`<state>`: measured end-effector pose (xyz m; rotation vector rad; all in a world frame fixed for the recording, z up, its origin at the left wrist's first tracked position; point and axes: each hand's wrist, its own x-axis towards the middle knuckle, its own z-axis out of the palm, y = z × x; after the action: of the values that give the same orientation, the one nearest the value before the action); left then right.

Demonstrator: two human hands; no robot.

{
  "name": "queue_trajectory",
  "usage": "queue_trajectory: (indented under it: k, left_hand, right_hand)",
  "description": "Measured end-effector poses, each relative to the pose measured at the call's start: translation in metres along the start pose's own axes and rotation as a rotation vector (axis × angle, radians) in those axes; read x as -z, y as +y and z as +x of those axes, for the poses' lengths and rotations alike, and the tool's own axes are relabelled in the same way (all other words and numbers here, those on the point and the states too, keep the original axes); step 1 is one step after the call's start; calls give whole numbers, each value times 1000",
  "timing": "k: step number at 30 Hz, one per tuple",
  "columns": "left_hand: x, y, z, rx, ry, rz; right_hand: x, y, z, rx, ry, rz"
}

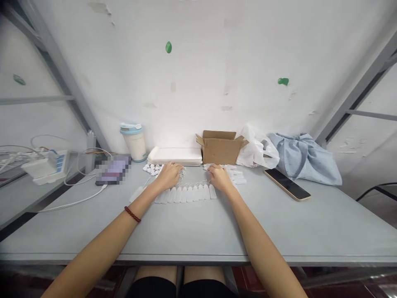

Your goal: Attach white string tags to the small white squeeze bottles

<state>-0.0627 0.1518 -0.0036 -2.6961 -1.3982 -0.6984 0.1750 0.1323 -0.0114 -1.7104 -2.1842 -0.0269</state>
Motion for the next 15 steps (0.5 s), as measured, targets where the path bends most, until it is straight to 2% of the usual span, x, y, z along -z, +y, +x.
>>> queue_trajectory:
  k: [8, 15]
  left_hand:
    - [0, 1, -4, 10, -11, 23]
    - [-1, 1, -5, 24, -29, 51]
  right_hand:
    - [6, -4, -2, -67, 31, 54]
    - [8, -6, -3, -68, -56, 47]
